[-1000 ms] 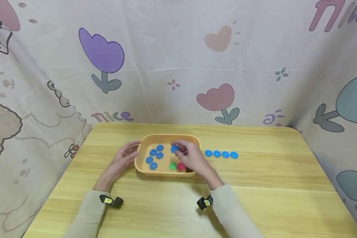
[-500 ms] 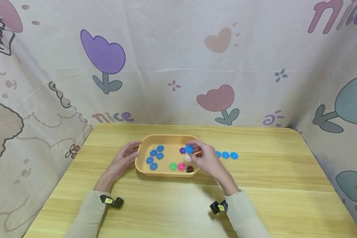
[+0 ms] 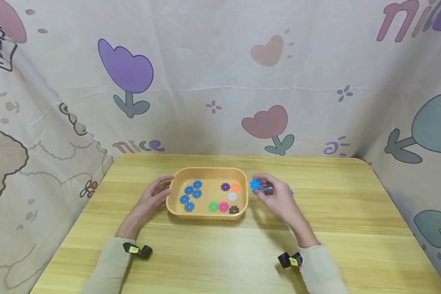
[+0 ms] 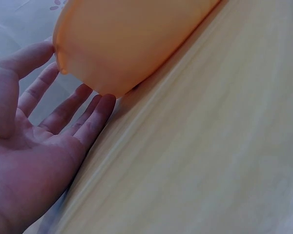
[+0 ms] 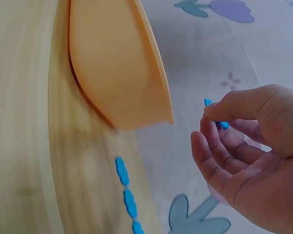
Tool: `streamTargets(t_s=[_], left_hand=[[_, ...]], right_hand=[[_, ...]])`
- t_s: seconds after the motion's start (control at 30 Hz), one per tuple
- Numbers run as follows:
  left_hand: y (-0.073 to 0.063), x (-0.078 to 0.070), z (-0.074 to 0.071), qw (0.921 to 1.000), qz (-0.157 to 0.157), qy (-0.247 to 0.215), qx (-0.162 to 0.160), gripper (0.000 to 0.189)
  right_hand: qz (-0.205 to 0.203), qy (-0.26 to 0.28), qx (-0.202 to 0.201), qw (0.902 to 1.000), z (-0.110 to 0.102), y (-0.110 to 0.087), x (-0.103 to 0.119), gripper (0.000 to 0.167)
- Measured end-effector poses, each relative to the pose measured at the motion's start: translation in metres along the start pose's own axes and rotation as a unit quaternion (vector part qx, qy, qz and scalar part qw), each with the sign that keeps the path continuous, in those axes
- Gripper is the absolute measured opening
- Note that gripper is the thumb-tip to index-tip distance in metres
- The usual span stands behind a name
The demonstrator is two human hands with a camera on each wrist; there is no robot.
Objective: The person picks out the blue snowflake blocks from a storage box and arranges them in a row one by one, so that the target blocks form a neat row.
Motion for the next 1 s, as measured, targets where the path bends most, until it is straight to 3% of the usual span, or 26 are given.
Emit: streamTargets(t_s=[0.33, 0.7, 1.0], left_hand=[[-0.003, -0.003, -0.003, 0.9999, 0.005, 0.009, 0.0, 0.05], [0.0, -0.001, 0.001, 1.0, 0.006, 0.002, 0.004, 0.051], [0.001, 0.001, 0.0, 1.0, 0.007, 0.0, 0.005, 0.05]], right_hand=[[0.012, -0.025, -0.03, 0.9992, -0.028, -0.006, -0.02, 0.037], [0.051, -0.031, -0.046, 0.9971, -0.052, -0.013, -0.048, 0.04], [0.077, -0.076, -0.072, 0.9916, -0.078, -0.017, -0.077, 0.037]])
Point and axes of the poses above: each hand's wrist, its own y-axis towards the middle knuckle, its own z-axis out of the palm, x = y × z, the point moved 4 cm from there along y, towards the middle knuckle, and after that the axes turned 7 degrees about z, right-handed, at the moved point
